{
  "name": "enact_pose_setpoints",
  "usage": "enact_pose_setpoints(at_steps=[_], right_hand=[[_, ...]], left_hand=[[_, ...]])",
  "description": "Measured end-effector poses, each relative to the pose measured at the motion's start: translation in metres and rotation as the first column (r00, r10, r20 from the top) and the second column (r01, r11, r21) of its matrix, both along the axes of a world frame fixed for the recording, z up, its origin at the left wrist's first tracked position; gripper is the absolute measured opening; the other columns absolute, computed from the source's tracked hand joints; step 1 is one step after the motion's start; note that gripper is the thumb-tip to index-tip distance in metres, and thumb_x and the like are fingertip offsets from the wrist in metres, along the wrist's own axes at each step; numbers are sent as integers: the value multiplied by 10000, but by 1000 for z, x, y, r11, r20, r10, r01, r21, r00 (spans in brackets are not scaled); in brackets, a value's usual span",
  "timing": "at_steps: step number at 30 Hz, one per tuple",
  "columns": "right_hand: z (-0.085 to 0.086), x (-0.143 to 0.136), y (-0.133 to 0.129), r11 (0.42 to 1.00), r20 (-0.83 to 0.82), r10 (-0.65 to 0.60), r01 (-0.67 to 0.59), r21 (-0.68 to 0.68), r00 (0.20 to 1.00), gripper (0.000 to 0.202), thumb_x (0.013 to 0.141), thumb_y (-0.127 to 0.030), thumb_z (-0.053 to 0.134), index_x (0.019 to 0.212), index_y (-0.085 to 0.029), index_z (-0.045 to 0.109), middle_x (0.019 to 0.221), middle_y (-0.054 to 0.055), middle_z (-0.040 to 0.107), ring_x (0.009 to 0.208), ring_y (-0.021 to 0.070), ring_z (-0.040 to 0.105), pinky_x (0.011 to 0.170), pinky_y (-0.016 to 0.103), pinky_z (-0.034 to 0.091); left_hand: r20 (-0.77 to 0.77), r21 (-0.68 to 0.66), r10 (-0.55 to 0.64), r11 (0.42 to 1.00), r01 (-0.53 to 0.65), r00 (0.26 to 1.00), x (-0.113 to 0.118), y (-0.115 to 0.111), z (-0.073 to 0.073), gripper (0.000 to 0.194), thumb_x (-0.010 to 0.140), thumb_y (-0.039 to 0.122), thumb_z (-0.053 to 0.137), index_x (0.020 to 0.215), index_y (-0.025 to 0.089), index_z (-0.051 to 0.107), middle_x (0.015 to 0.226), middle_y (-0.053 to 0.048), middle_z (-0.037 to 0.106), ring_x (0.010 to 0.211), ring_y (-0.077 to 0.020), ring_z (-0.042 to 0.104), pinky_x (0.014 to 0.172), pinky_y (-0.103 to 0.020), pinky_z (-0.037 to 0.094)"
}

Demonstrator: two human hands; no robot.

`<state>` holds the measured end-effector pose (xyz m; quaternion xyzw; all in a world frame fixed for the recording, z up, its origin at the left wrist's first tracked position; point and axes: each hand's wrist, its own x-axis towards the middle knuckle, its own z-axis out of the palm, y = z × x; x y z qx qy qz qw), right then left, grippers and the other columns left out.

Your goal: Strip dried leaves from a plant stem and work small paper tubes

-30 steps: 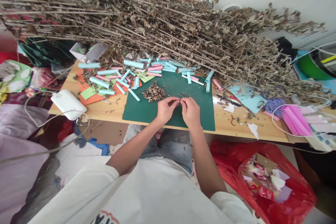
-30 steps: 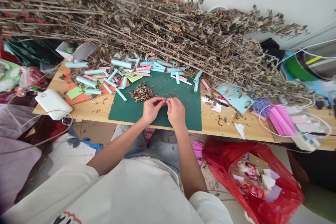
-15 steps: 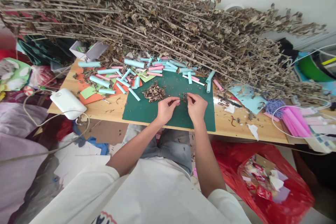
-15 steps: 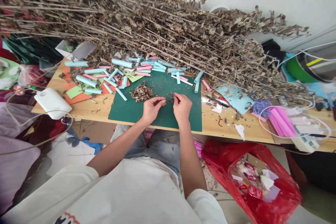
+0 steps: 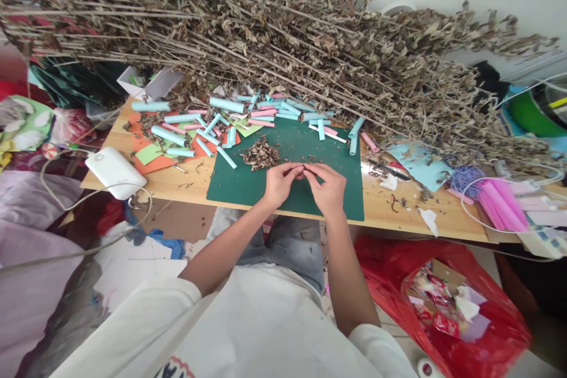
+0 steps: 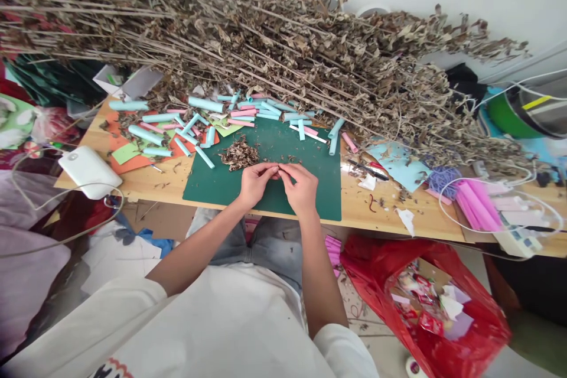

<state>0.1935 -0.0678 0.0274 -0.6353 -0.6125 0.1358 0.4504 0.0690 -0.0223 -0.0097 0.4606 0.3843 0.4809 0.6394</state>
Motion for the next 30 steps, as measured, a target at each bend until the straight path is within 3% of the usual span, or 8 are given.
enact_pose_setpoints(at_steps=[7,12,15,21,24,27,30], right_hand=[[-7,2,4,999,129,-35,32,23,991,222,927,-280,513,900,-220,724,899,73,721,844,206,662,835,358,526],[-5,-7,2,995,388,-58,87,-57,920,219,943,-215,420,918,-188,636,907,95,656,894,224,597,776,331,478],[-7,-17,2,984,456,-120,166,-61,882,188,930,-192,407,902,-180,592,904,107,625,889,237,566,749,331,452],[-14,-28,9,956,160,-289,293,-6,944,138,882,-184,428,849,-194,562,834,71,630,797,208,575,745,323,462],[-15,-20,16,951,12,-307,307,-21,952,158,891,-235,457,864,-189,606,840,63,666,771,193,609,735,312,488],[-19,-3,21,952,-31,-307,307,-23,951,179,885,-276,513,865,-185,666,844,64,693,746,188,634,720,311,513],[-23,14,22,954,7,-297,297,-25,955,152,836,-222,561,837,-175,705,833,71,706,742,197,650,725,329,534]], left_hand=[[-81,65,-11,998,16,997,1,-2,-5,260,794,326,707,984,157,762,934,-86,758,780,-187,717,796,-330,582],[-168,96,14,995,2,986,4,-4,-4,198,831,283,656,952,162,755,876,-59,755,716,-152,704,720,-276,581],[-185,102,32,995,-13,982,5,-4,0,169,840,252,639,934,161,746,833,-44,747,663,-129,680,679,-253,571],[-187,97,44,995,-26,981,4,-4,5,137,843,241,639,897,153,728,799,-40,726,656,-120,665,660,-230,548],[-119,59,37,998,-30,992,4,-3,2,148,839,247,644,904,140,724,798,-42,722,650,-116,661,656,-229,543],[-89,69,53,996,-47,995,3,-1,-2,162,826,253,670,920,142,741,827,-52,727,675,-127,665,682,-252,548],[-151,195,101,978,-71,983,2,-1,-3,159,821,254,693,938,172,764,917,-69,733,806,-158,676,779,-290,545]])
